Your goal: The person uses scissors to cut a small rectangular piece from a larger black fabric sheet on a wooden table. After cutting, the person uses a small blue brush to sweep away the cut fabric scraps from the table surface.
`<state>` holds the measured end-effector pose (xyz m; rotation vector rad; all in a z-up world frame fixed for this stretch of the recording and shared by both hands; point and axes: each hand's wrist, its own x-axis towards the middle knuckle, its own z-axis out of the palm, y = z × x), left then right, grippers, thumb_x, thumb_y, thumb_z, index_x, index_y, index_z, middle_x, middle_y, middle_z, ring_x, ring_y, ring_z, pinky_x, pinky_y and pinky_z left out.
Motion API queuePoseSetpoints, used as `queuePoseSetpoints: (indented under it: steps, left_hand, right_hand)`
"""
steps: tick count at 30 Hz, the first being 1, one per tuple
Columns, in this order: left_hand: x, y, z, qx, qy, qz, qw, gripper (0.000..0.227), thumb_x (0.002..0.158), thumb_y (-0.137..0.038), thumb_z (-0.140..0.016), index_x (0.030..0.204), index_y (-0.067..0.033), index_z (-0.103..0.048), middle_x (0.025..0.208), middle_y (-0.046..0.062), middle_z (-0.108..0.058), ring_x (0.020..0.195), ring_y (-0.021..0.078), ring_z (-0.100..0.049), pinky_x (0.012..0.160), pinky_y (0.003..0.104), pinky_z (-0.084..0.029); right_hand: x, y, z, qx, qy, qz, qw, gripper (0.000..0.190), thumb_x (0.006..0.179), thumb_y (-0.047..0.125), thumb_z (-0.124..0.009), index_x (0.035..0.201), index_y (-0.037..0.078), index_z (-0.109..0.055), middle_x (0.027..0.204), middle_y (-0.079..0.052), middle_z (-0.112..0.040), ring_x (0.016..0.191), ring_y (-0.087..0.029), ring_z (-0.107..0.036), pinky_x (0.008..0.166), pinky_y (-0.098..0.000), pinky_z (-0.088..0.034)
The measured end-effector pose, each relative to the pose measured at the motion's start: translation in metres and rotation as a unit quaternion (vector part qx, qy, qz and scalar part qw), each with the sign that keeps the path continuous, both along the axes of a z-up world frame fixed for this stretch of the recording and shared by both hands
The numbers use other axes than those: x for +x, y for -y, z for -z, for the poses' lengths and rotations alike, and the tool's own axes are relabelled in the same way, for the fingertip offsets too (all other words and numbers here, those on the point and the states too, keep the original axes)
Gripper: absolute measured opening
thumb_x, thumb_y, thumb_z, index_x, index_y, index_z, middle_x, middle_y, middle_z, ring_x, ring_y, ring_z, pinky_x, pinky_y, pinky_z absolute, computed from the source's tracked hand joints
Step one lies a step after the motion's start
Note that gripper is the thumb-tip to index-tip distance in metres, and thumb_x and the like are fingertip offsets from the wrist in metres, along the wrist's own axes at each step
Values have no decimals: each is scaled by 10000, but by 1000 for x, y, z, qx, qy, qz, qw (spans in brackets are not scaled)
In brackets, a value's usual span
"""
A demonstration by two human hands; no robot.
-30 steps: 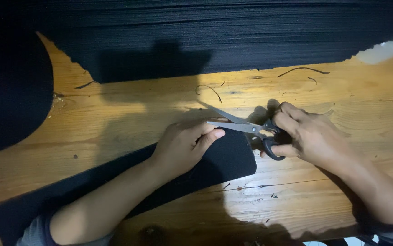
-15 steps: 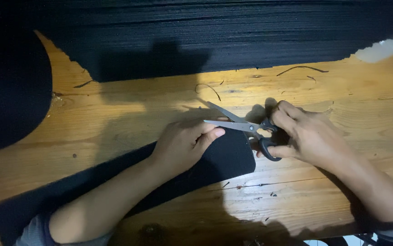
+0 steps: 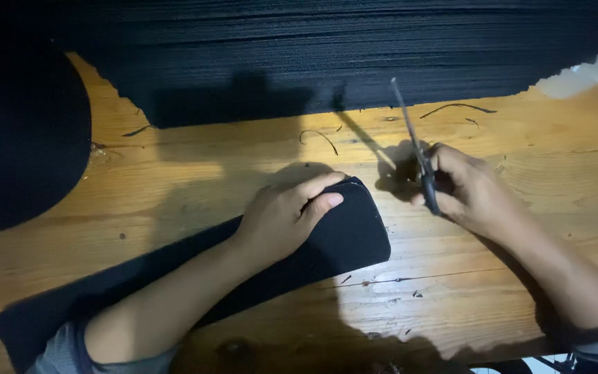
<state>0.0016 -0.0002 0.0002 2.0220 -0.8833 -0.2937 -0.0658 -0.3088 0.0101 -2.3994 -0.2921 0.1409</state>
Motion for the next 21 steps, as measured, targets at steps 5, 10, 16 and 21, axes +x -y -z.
queuePoseSetpoints:
  steps: [5,10,16,21]
  left_hand:
    - [-2,-1,-3,32,-19,-14,999,364,1022,-390,-485,1173,-130,-690,1136,28,-734,1084,242,-664,939,368,-468]
    - [-7,4,15,-72,56,-70,993,245,1006,-282,-693,1176,-112,-740,966,187,-778,968,361,-753,758,429,-606]
    - [-6,1,-4,11,-42,-47,998,318,1039,-422,-550,1202,-179,-675,913,227,-745,946,455,-717,803,545,-573]
    - [-9,-1,-2,3,-67,-32,997,329,1070,-411,-522,1198,-161,-692,919,182,-730,934,347,-727,802,459,-566]
  right_hand:
    - [1,9,11,-25,9,-5,1000,385,775,345,-857,902,132,-562,951,-14,-638,802,-175,-629,666,-292,-469]
    - [0,6,17,1,75,8,997,392,806,274,-836,971,43,-566,924,-154,-619,848,-416,-664,731,-442,-532]
    - [-1,8,0,-143,115,9,983,385,813,324,-830,1063,100,-642,1034,-111,-664,885,-407,-695,750,-486,-566]
    - [-6,21,-10,-228,98,40,968,360,843,334,-788,1085,112,-641,1063,-98,-641,929,-392,-698,751,-496,-586]
